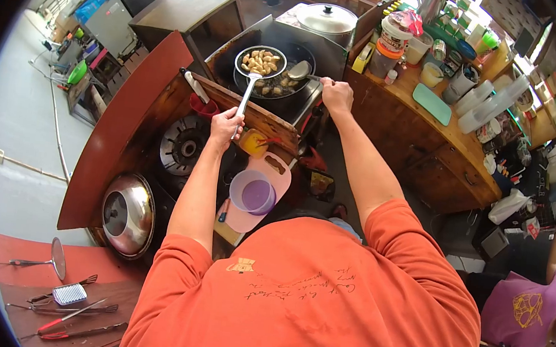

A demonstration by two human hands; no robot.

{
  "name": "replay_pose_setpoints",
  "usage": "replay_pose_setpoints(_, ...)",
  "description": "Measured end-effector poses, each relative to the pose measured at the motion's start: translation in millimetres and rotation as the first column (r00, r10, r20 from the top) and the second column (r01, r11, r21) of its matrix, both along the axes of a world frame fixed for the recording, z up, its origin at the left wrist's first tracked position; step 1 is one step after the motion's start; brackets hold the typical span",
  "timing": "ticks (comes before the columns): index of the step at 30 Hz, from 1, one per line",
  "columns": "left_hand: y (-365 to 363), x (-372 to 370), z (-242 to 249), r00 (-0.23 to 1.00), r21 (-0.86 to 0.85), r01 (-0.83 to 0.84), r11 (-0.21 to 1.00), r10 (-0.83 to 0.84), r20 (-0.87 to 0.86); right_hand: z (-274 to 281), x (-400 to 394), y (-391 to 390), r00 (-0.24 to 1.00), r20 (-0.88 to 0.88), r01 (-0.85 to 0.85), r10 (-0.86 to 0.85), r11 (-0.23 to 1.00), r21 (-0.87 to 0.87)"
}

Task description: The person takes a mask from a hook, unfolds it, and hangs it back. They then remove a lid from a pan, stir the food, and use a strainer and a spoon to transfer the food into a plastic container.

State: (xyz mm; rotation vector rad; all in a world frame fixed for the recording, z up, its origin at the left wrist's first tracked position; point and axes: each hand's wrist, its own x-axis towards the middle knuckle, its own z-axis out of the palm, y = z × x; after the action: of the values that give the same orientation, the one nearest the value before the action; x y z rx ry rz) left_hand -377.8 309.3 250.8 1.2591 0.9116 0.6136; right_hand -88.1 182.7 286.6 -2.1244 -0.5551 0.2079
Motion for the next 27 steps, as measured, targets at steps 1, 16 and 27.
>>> replay_pose_setpoints(1,-3,1,1,1.000,0.015,-0.012,1.000,0.012,0.006,-4,-3,2,1.000,-0.003,-0.007,0.007,1.000,0.020)
replay_pose_setpoints(16,-68,120,4,0.948,-0.057,-0.307,0.950,0.311,0.071,-62,-5,19,0.501,-0.781,-0.261,0.374,0.925,0.276)
replay_pose_setpoints(27,-117,219,4,0.824,0.044,-0.567,0.823,0.566,0.040,-19,41,-30,0.115,-0.837,-0.666,0.534,0.667,0.334)
